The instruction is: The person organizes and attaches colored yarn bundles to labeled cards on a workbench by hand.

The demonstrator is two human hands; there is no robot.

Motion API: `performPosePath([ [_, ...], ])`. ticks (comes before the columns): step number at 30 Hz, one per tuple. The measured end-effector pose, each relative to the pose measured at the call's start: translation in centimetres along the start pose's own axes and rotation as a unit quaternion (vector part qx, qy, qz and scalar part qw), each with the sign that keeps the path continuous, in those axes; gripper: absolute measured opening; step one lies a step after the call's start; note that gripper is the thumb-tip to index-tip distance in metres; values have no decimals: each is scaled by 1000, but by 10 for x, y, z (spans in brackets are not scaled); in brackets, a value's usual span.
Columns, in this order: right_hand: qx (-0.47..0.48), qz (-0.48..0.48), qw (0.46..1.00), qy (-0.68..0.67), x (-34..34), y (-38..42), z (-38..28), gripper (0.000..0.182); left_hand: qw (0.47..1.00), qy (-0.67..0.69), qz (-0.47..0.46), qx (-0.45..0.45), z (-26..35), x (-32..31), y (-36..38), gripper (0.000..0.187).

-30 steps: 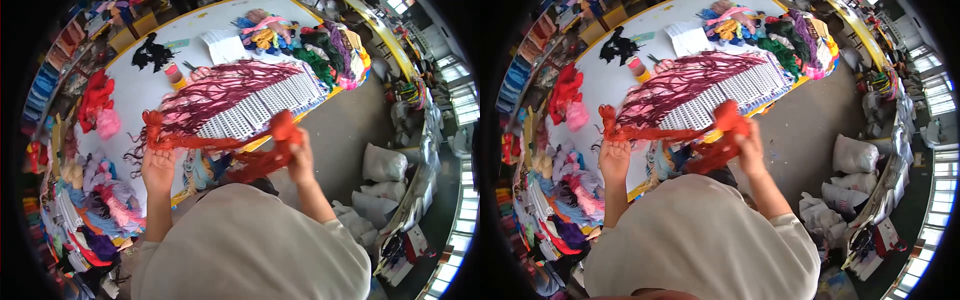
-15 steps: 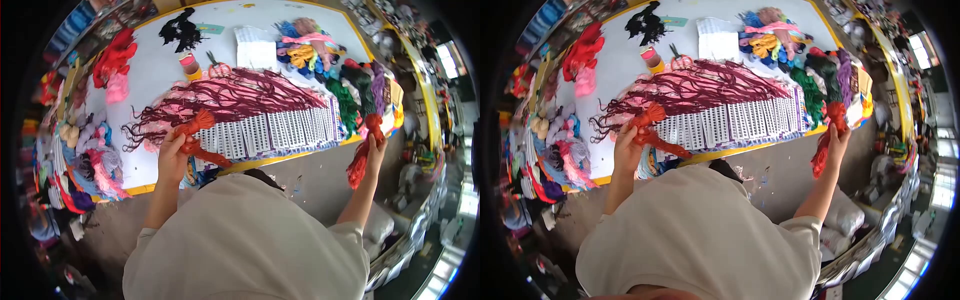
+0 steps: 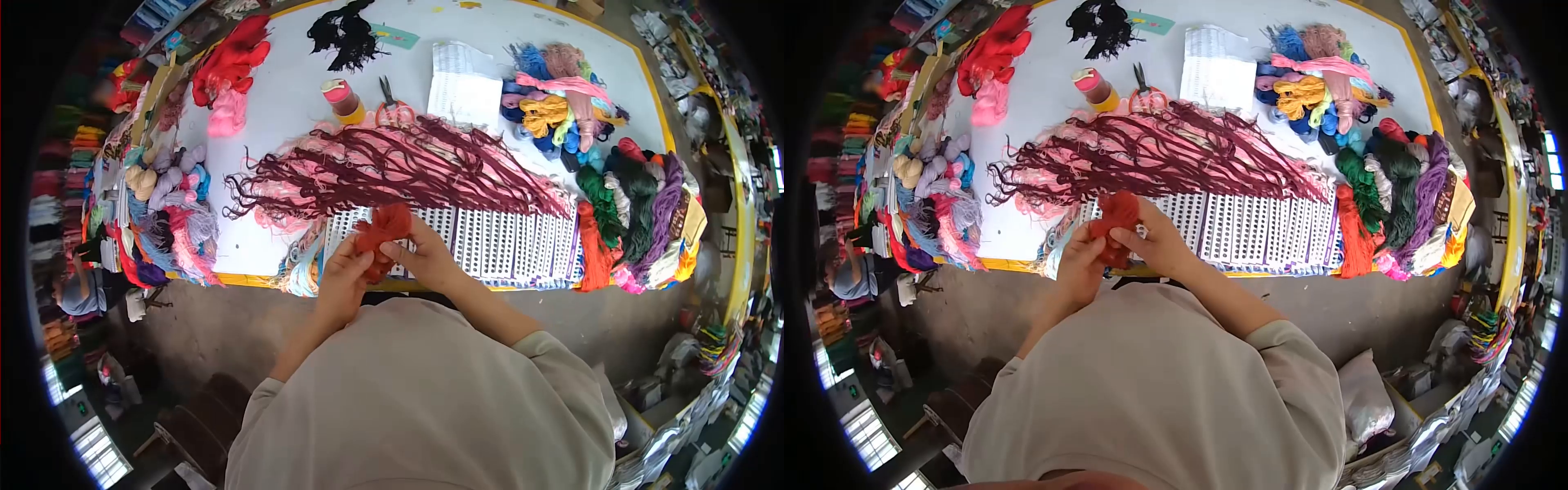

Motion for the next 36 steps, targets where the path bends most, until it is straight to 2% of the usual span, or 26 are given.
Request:
performPosePath([
  [2, -23, 30, 999, -25, 5, -3, 2, 40, 1000, -24, -18, 9, -4, -1, -3, 28],
  [4, -47, 61, 996, -47, 12, -6, -4, 37, 959, -262, 64, -82, 1, -10, -4, 33],
  [5, -35, 60, 998, -4, 19, -7, -11, 37, 960, -261, 66, -80, 4, -13, -4, 33],
  [6, -22, 59, 997, 40, 22, -10, -19, 37, 907, -350, 54, -226, 13, -19, -5, 35],
  [7, -14, 53, 996, 71, 23, -12, -25, 38, 825, -430, 41, -364, 18, -24, -4, 37],
  [8, -14, 53, 996, 70, 21, -14, -27, 38, 825, -431, 41, -364, 17, -28, -5, 37],
  [9, -77, 63, 995, 13, 17, -15, -27, 37, 902, -327, 0, -282, 12, -32, -7, 38],
  [10, -138, 73, 987, -44, 13, -16, -25, 37, 957, -214, -41, -193, 9, -36, -9, 39],
  [11, -137, 75, 987, -45, 12, -17, -21, 37, 956, -216, -42, -193, 9, -39, -12, 39],
  [13, -169, 75, 968, -168, 11, -17, -10, 42, 959, -217, 4, -182, 7, -40, -21, 37],
  [14, -169, 76, 968, -169, 15, -16, -9, 42, 959, -217, 3, -182, 6, -39, -25, 37],
  [16, -141, 31, 989, -43, 25, -15, -12, 36, 972, -180, 46, -147, 4, -32, -31, 33],
  [17, -140, 32, 989, -43, 28, -16, -14, 36, 971, -181, 45, -147, 3, -33, -31, 33],
  [19, -10, 58, 989, 137, 33, -18, -23, 28, 977, -205, 19, -62, -2, -34, -30, 27],
  [20, -10, 58, 989, 136, 34, -19, -20, 28, 976, -206, 19, -62, -1, -36, -31, 27],
  [22, 18, 63, 990, 122, 37, -19, -13, 26, 943, -311, 15, -119, 2, -43, -30, 25],
  [27, -33, 44, 988, 141, 42, -16, -13, 23, 957, -273, 31, -87, -1, -42, -29, 27],
  [30, -41, 24, 983, 176, 47, -15, -12, 19, 945, -316, 28, -78, 2, -44, -28, 22],
  [32, -34, 11, 978, 206, 49, -15, -8, 16, 847, -435, 53, -303, 10, -55, -23, 22],
  [33, -64, 27, 983, 172, 49, -15, -6, 16, 846, -434, 53, -303, 14, -56, -22, 22],
  [35, -93, 44, 985, 137, 50, -13, -7, 16, 795, -475, -30, -378, 23, -62, -20, 27],
  [36, -121, 30, 986, 115, 48, -13, -17, 17, 795, -474, -28, -378, 22, -61, -20, 27],
])
Point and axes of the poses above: each hand's wrist, its own y-axis away from the middle knuckle, its own x-axis out of the back of the hand, z = x × y, the point moved 2 cm from there along -y, towards the middle knuckle, and after that the axes turned 12 degrees about z, right-handed, at the moved point
